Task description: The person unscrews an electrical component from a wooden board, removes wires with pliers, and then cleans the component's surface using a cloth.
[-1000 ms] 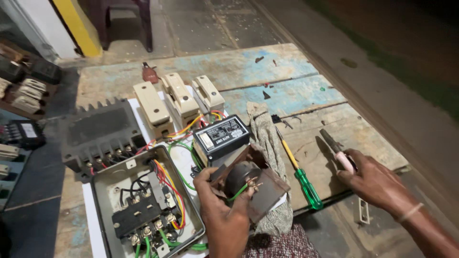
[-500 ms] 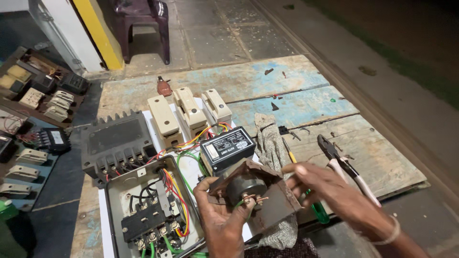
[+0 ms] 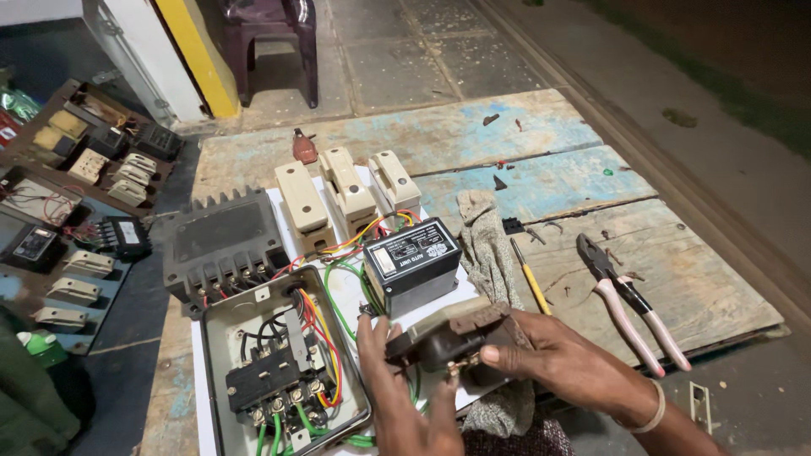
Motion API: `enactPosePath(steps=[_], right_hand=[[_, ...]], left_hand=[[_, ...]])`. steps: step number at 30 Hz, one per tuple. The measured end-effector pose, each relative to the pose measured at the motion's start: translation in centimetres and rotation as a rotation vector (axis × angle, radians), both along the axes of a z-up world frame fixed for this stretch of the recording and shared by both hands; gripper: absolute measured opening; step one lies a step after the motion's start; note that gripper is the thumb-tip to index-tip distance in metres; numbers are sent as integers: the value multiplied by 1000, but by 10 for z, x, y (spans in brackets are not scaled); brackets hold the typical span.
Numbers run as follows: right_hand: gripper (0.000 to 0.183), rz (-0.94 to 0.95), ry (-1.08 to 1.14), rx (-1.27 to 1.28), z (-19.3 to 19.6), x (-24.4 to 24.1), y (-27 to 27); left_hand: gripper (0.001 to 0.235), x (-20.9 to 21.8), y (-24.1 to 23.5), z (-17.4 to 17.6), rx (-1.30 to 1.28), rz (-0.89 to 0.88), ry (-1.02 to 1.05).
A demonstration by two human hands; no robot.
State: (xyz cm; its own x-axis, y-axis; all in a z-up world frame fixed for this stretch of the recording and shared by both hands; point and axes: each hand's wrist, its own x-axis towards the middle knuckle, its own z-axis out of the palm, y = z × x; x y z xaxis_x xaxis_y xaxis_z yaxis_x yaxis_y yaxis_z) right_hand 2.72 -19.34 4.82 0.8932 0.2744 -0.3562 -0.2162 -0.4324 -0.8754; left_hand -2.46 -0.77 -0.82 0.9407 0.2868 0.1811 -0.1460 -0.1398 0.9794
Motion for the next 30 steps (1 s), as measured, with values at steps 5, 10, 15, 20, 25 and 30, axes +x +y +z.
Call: enactPosePath(steps=[5, 10, 15, 20, 25, 30], right_hand=[[59, 22, -255, 53, -10, -2, 3], [59, -46, -320, 105, -22, -6, 7], [56, -77, -418, 94, -42, -14, 4], [58, -134, -630, 61, -75, -23, 3], [56, -194, -687, 19, -98, -28, 7], [61, -181, -757, -92, -104, -30, 11]], left_hand=[[85, -6, 26, -80, -92, -201, -24], [86, -29, 27, -150, 115, 87, 16], [83, -35, 17, -209, 333, 114, 98], [99, -26, 22, -175, -382, -209, 146], [96, -5, 2, -104, -547, -156, -11], [96, 3, -2, -75, -598, -128, 101]])
